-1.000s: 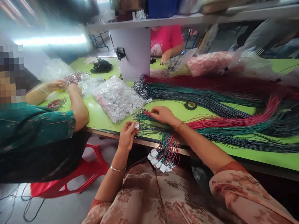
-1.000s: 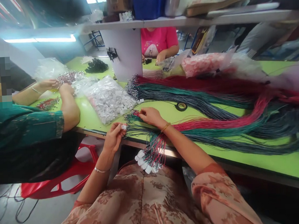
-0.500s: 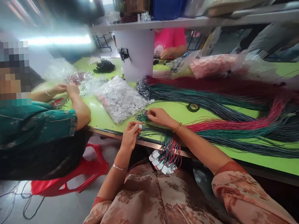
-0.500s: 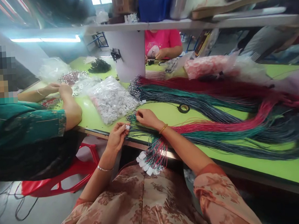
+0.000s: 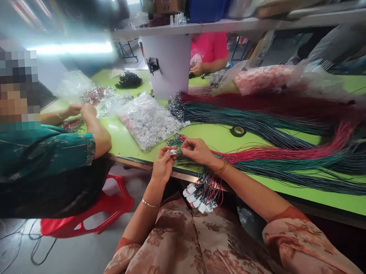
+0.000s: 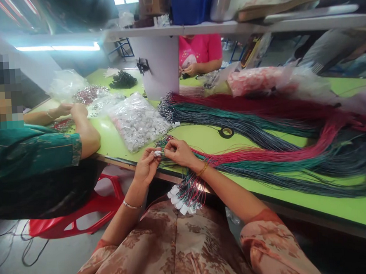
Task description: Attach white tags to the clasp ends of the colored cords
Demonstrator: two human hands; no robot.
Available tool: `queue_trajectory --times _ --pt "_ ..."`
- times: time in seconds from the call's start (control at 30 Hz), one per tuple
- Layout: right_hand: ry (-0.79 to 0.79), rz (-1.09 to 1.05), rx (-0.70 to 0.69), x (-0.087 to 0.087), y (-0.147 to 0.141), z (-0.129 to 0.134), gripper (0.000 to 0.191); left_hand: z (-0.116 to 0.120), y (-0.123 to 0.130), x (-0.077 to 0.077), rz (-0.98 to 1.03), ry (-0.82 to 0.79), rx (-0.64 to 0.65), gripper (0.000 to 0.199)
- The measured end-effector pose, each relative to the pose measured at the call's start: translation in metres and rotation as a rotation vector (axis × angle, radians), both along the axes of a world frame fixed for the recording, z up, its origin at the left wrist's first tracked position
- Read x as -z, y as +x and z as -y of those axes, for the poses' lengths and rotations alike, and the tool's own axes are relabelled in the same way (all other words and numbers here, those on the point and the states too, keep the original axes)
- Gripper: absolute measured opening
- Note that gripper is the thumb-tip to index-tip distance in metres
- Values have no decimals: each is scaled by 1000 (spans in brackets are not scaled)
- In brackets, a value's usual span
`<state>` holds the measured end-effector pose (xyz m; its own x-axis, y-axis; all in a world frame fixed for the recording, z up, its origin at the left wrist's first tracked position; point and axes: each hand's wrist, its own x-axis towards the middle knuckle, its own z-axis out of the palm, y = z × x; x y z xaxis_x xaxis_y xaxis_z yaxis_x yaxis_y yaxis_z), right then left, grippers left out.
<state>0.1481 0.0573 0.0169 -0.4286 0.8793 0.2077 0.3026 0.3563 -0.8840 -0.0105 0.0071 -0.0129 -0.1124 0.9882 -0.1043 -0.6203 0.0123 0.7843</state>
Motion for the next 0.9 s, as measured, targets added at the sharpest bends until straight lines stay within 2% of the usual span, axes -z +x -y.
queue_trajectory --times 0.27,0.6,0.67,0.8,0.9 --pt "38 58 18 3 2 9 22 4 4 -6 -15 13 0 15" --pt "-254 37 -59 5 3 1 22 7 4 -4 -127 55 15 20" --pt "-205 38 -60 2 3 4 22 7 5 -4 -134 48 4 21" --pt "74 121 -18 -2 1 12 20 6 7 -1 -126 25 -22 25" --pt "78 143 -33 1 -2 14 23 7 9 2 -177 19 -50 24"
